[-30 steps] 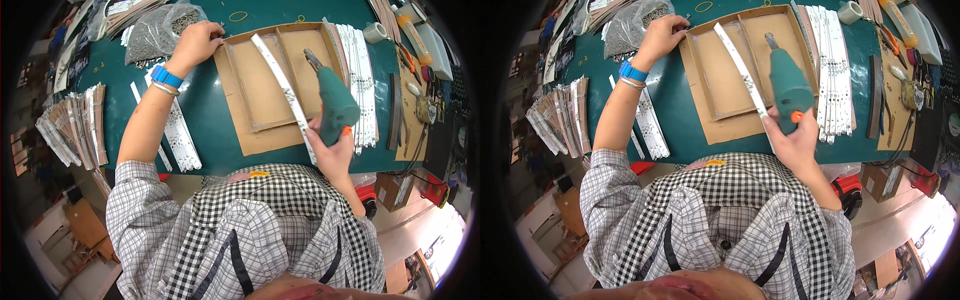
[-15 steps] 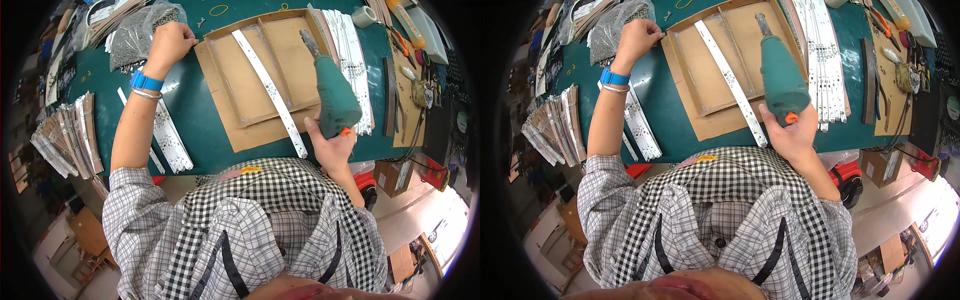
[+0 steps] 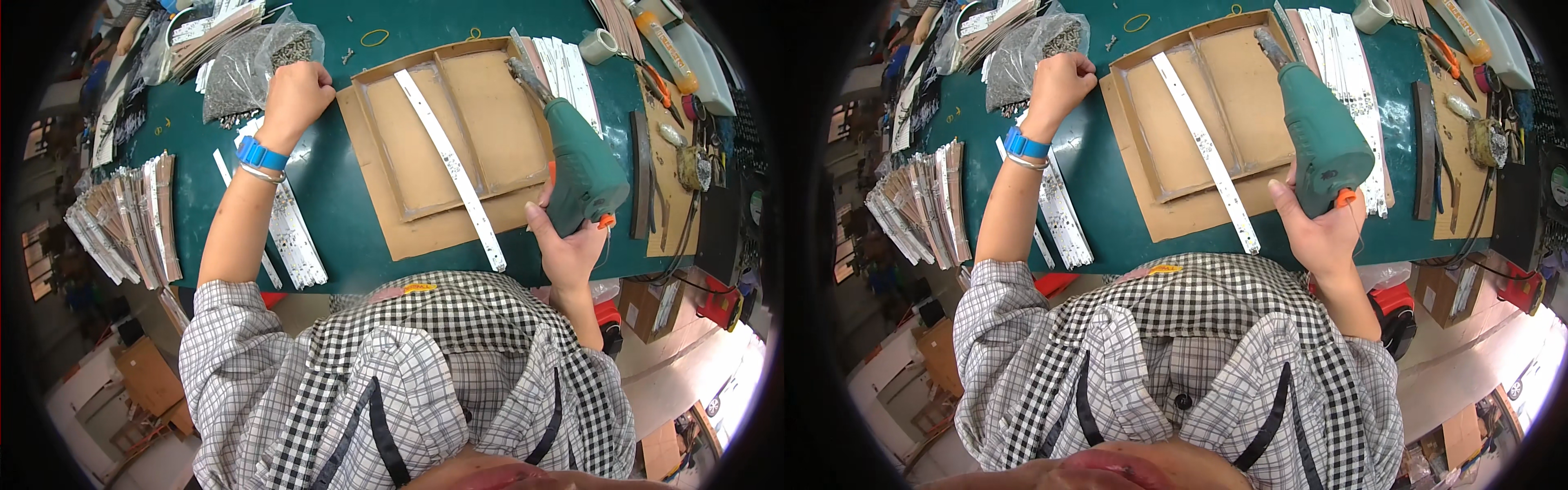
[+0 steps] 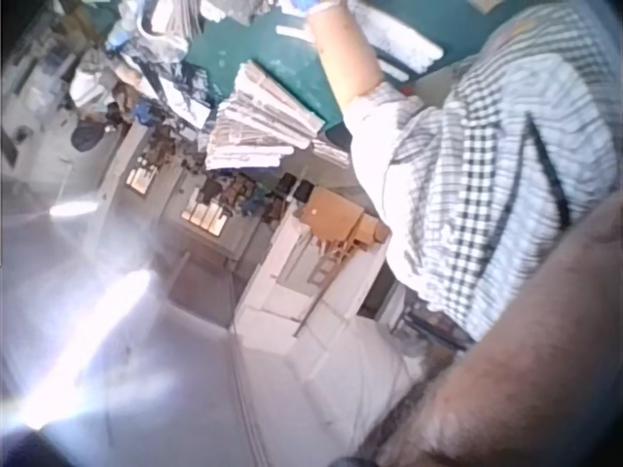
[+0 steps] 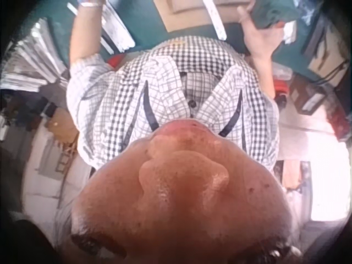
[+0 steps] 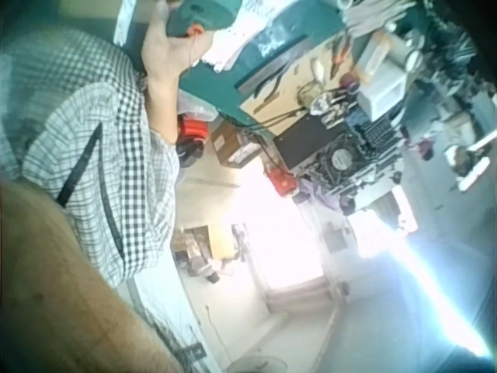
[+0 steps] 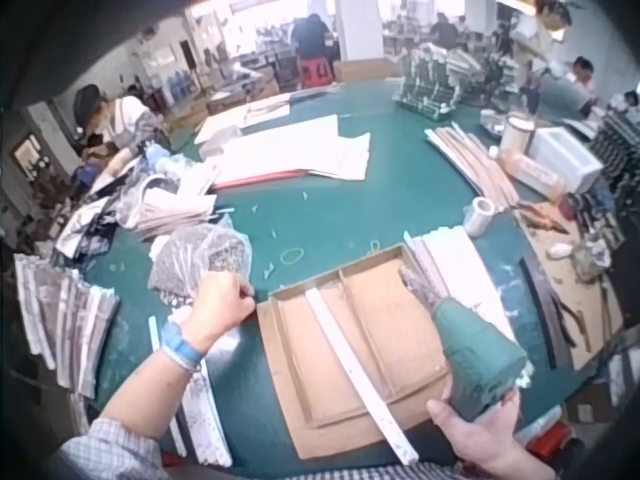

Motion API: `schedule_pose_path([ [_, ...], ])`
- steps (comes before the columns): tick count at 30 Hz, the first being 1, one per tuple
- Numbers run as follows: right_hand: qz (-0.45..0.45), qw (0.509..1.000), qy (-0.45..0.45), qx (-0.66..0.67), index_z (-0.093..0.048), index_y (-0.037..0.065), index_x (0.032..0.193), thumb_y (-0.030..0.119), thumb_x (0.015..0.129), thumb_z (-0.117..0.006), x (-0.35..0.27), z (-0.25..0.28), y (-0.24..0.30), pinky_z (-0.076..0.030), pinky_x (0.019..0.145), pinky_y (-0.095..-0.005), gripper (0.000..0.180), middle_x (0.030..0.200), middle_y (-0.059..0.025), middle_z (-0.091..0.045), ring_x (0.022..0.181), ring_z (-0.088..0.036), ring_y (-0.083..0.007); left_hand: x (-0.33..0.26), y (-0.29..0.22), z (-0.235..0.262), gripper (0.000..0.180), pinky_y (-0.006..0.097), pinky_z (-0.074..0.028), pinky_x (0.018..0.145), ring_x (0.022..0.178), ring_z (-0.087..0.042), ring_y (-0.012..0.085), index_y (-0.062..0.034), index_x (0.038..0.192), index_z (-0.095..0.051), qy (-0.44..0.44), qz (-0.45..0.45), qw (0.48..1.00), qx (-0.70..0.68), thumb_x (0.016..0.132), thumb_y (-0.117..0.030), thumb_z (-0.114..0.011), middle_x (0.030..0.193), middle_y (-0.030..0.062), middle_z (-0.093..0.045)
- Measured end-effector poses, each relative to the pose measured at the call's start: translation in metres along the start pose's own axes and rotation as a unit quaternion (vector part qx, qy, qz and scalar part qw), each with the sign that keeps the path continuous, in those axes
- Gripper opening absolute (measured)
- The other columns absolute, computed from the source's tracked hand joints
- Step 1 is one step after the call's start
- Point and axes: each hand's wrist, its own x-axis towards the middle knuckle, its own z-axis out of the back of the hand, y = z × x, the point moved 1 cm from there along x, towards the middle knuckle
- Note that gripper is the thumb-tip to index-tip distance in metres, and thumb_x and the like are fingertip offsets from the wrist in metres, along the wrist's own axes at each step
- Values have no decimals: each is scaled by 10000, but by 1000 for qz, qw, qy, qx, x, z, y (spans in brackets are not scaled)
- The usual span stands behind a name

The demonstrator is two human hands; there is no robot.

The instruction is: The recorder is gluing small components and rubber bands onto LED light strips using a glue gun.

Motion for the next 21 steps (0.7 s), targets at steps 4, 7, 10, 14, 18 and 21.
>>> schedule_pose_path([
  [4, -37, 999, -12, 10, -575, -13, 1068, -68, 790, -710, 1, -1, 9, -488, 647, -241, 315, 883, -39, -597, 747, -565, -103, -1, -1, -4, 211, 381, -555, 719, 749, -685, 324, -45, 888, -738, -37, -10, 999, 8, 699, -101, -661, 815, 155, -705],
  [7, -55, 998, -20, 22, -596, -10, 1046, -54, 787, -717, 3, 2, 10, -475, 683, -239, 289, 880, -21, -597, 764, -558, -92, -5, -2, 3, 213, 365, -548, 711, 745, -691, 273, -35, 942, -726, -47, -33, 998, 5, 742, -72, -663, 846, 135, -711],
  [10, -61, 997, -26, 42, -590, -18, 1095, -41, 788, -722, 6, 5, 13, -480, 687, -241, 336, 884, -19, -600, 777, -567, -91, -12, -16, 16, 169, 331, -540, 683, 725, -680, 199, 3, 978, -706, -11, 13, 980, -198, 818, -33, -667, 823, 99, -704],
  [14, -66, 996, -12, 60, -581, -22, 1140, -22, 790, -727, 10, 0, 17, -492, 698, -251, 379, 893, -19, -611, 802, -588, -96, -30, -67, 40, 152, 274, -542, 700, 785, -690, 153, 33, 992, -692, 110, 51, 827, -549, 846, -10, -685, 876, 88, -712],
  [18, -76, 992, 18, 102, -624, -10, 1076, 30, 816, -723, 18, -18, 24, -509, 739, -259, 281, 883, -29, -666, 811, -619, -99, -63, -121, 42, 174, 277, -578, 720, 757, -699, 176, 55, 998, -667, 182, 55, 688, -700, 835, 21, -719, 880, 111, -704],
  [21, -54, 991, 28, 121, -663, 3, 964, 52, 842, -712, 21, -32, 22, -504, 729, -244, 140, 871, -18, -678, 785, -622, -92, -78, -144, 36, 186, 288, -598, 729, 781, -708, 192, 65, 984, -650, 216, 69, 632, -741, 824, 31, -738, 899, 141, -704],
])
